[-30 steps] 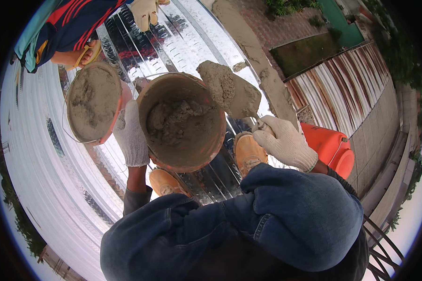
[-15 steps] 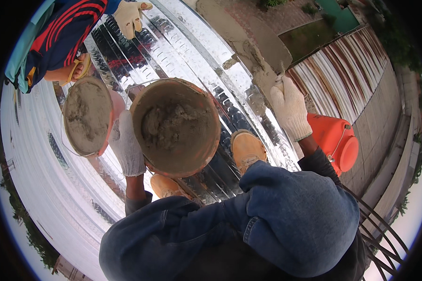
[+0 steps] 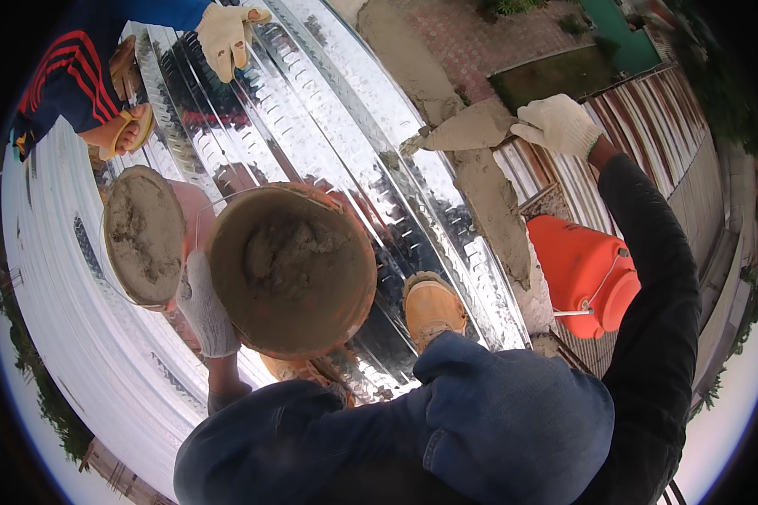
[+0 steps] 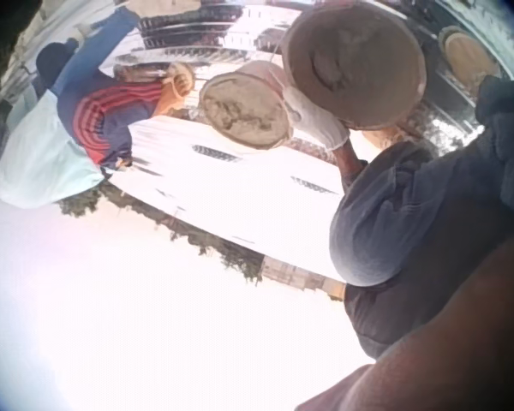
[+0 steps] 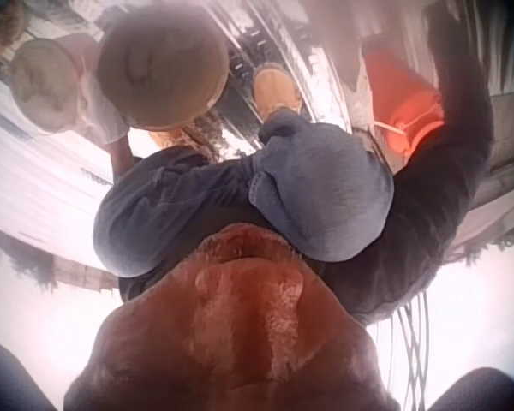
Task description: The person scoops wet cement from a bucket using a trowel and applies it to a metal surface, smoothing it along the edge. Another person is visible nearby also working on the same surface.
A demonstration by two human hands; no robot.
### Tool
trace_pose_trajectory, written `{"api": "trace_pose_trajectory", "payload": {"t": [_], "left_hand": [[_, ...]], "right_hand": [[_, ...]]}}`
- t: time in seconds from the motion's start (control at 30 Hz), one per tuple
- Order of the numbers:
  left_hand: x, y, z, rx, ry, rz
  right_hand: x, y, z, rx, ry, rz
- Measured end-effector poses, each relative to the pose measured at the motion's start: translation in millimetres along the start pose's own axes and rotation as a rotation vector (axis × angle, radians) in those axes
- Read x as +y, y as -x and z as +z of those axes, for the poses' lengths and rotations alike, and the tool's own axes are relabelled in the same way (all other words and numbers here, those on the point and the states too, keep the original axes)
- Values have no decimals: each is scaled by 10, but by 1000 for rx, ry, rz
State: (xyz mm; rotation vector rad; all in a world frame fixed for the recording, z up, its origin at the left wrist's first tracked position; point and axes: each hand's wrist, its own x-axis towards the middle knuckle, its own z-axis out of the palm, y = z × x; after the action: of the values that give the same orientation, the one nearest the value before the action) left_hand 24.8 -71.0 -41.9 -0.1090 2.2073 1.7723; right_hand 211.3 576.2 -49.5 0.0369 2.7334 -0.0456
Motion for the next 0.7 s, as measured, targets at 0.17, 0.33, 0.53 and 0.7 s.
{"api": "trace_pose_trajectory", "payload": {"t": [0.17, 0.33, 0.53, 0.7], "left_hand": [[-317, -4, -369, 50, -200, 37], [-222, 94, -273, -13, -324, 58], [-29, 101, -40, 119, -111, -84], [-144, 53, -93, 157, -168, -53]], "right_hand": [[241, -808, -105, 80, 38, -53], [444, -1347, -195, 147, -144, -64], [185, -1042, -304, -245, -426, 129], [112, -104, 172, -369, -521, 121]]}}
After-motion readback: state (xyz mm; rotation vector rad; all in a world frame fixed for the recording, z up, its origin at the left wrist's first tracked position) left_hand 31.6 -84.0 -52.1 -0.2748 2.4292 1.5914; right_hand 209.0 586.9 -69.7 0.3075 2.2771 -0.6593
